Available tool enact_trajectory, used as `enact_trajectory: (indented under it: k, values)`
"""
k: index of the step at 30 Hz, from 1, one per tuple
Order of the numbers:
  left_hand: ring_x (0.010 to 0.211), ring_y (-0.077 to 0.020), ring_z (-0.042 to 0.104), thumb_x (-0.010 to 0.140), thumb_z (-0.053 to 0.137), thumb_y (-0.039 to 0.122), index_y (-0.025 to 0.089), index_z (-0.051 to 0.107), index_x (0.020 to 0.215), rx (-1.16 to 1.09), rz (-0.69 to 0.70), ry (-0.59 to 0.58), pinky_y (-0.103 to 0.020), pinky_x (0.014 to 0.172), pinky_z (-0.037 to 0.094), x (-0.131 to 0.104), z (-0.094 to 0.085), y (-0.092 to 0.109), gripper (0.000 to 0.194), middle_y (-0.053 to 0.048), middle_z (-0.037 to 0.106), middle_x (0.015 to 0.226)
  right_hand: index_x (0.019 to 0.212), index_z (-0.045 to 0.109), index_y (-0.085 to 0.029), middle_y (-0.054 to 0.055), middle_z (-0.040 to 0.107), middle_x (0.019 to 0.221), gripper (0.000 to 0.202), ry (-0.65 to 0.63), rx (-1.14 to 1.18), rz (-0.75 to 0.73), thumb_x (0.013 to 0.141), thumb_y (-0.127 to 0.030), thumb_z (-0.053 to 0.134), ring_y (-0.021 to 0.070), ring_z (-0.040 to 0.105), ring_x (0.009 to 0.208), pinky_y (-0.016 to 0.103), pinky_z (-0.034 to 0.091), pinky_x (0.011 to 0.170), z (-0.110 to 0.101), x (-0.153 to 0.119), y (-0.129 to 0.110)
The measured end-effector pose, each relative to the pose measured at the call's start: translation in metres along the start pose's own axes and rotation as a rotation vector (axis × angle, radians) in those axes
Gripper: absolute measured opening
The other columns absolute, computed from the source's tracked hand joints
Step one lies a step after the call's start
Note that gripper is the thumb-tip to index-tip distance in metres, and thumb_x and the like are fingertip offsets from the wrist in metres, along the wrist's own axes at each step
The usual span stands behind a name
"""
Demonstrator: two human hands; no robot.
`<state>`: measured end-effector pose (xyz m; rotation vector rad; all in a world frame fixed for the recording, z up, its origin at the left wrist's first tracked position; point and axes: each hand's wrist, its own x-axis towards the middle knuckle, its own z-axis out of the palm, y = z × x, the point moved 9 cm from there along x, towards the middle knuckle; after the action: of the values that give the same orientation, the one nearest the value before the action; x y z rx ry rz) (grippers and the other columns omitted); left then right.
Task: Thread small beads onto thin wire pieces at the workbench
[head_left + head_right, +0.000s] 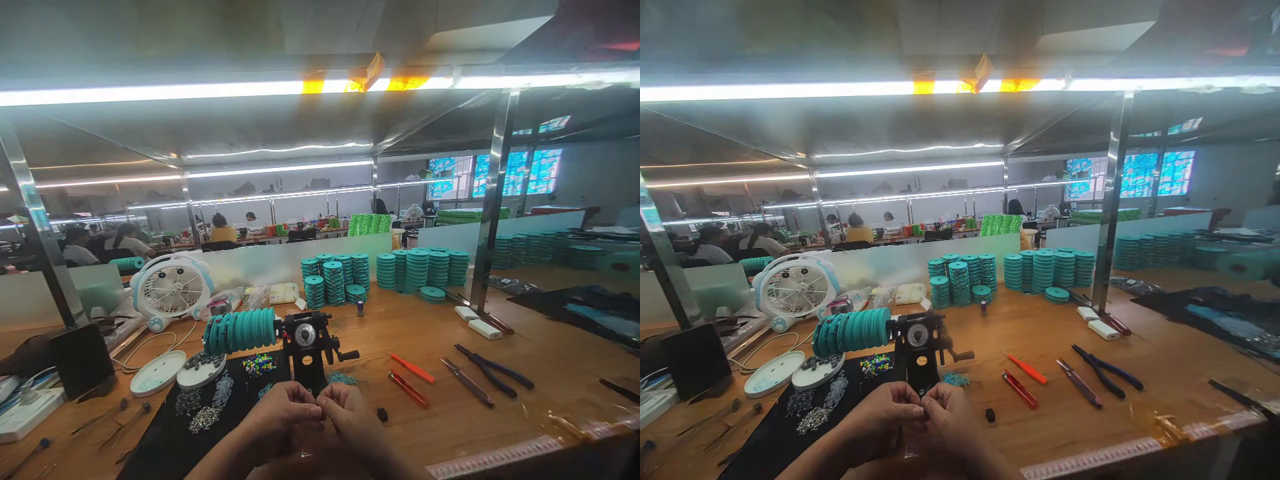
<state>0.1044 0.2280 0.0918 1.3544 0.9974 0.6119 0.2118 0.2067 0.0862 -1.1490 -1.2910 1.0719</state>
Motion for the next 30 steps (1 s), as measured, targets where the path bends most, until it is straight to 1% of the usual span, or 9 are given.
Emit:
enact_trajectory:
  k: [2, 7, 12, 15, 19, 22, 25, 28, 30]
  values:
    - [0.049, -0.013, 0.054, 0.053, 0.072, 0.025, 0.015, 0.058, 0.069, -0.05, -0.06, -0.061, -0.023, 0.046, 0.036, 0.004, 0.01, -0.01, 0.024, -0.003, 0.064, 0.06, 0.061, 0.051, -0.017, -0.001, 0.053, 0.057, 0.021, -0.025, -0.047, -0.009, 0.072, -0.035, 0.051, 0.015, 0.05, 0.057, 0.026, 0.036, 0.055, 0.002, 0.0, -0.003]
    - [0.048, -0.0102, 0.054, 0.055, 0.067, 0.019, 0.013, 0.062, 0.063, -0.048, -0.072, -0.109, -0.023, 0.053, 0.041, 0.006, 0.018, -0.019, 0.011, -0.001, 0.061, 0.053, 0.063, 0.054, -0.016, 0.002, 0.057, 0.062, 0.019, -0.049, -0.205, -0.078, 0.077, -0.027, 0.047, 0.0177, 0.054, 0.063, 0.027, 0.037, 0.058, -0.001, -0.006, -0.008]
    - [0.035, -0.0062, 0.04, 0.059, 0.06, 0.017, 0.012, 0.066, 0.056, 0.098, -0.067, -0.049, -0.019, 0.038, 0.023, 0.004, 0.009, -0.023, 0.009, 0.0, 0.058, 0.044, 0.071, 0.058, -0.017, 0.005, 0.064, 0.073, 0.023, -0.089, -0.366, -0.157, 0.087, -0.024, 0.042, 0.0184, 0.057, 0.07, 0.028, 0.037, 0.063, 0.002, -0.02, -0.012]
    - [0.035, -0.0079, 0.043, 0.056, 0.057, 0.014, 0.015, 0.063, 0.054, 0.151, -0.056, 0.024, -0.02, 0.038, 0.024, 0.004, 0.003, -0.022, 0.007, 0.001, 0.059, 0.043, 0.08, 0.056, -0.017, 0.007, 0.067, 0.081, 0.018, -0.089, -0.422, -0.18, 0.087, -0.021, 0.04, 0.0192, 0.06, 0.076, 0.028, 0.04, 0.067, 0.003, -0.025, -0.015]
    - [0.037, -0.0103, 0.047, 0.056, 0.059, 0.016, 0.018, 0.06, 0.058, 0.175, -0.068, 0.086, -0.02, 0.039, 0.026, 0.002, -0.003, -0.02, 0.003, 0.002, 0.061, 0.044, 0.081, 0.05, -0.019, 0.004, 0.061, 0.075, 0.012, -0.057, -0.328, -0.125, 0.085, -0.024, 0.041, 0.0191, 0.058, 0.071, 0.029, 0.041, 0.064, 0.002, -0.026, -0.01]
    - [0.036, -0.0107, 0.046, 0.054, 0.063, 0.018, 0.018, 0.058, 0.059, 0.174, -0.113, 0.089, -0.02, 0.038, 0.024, 0.0, -0.005, -0.021, 0.007, 0.001, 0.061, 0.043, 0.076, 0.048, -0.02, 0.0, 0.052, 0.066, 0.01, -0.028, -0.248, -0.044, 0.08, -0.026, 0.041, 0.0181, 0.053, 0.064, 0.029, 0.039, 0.061, -0.001, -0.022, -0.001]
    - [0.037, -0.0095, 0.045, 0.052, 0.065, 0.021, 0.017, 0.057, 0.056, 0.142, -0.134, 0.072, -0.02, 0.038, 0.023, 0.0, -0.005, -0.024, 0.009, -0.002, 0.062, 0.046, 0.077, 0.048, -0.019, -0.003, 0.045, 0.061, 0.009, -0.018, -0.213, 0.034, 0.076, -0.026, 0.042, 0.0169, 0.048, 0.059, 0.028, 0.036, 0.057, -0.002, -0.018, 0.007]
    - [0.038, -0.0082, 0.044, 0.05, 0.065, 0.023, 0.018, 0.052, 0.052, 0.088, -0.151, 0.076, -0.02, 0.04, 0.025, 0.0, -0.007, -0.026, 0.014, 0.001, 0.057, 0.043, 0.079, 0.049, -0.018, -0.002, 0.046, 0.062, 0.013, -0.035, -0.204, 0.062, 0.075, -0.024, 0.039, 0.0169, 0.048, 0.059, 0.027, 0.035, 0.056, 0.0, -0.017, 0.012]
    - [0.038, -0.0082, 0.044, 0.05, 0.064, 0.023, 0.019, 0.048, 0.051, 0.058, -0.168, 0.092, -0.02, 0.041, 0.027, -0.003, -0.01, -0.027, 0.016, 0.003, 0.055, 0.042, 0.074, 0.051, -0.018, 0.0, 0.05, 0.066, 0.011, -0.065, -0.218, 0.045, 0.073, -0.024, 0.041, 0.0179, 0.05, 0.064, 0.028, 0.036, 0.059, 0.003, -0.017, 0.013]
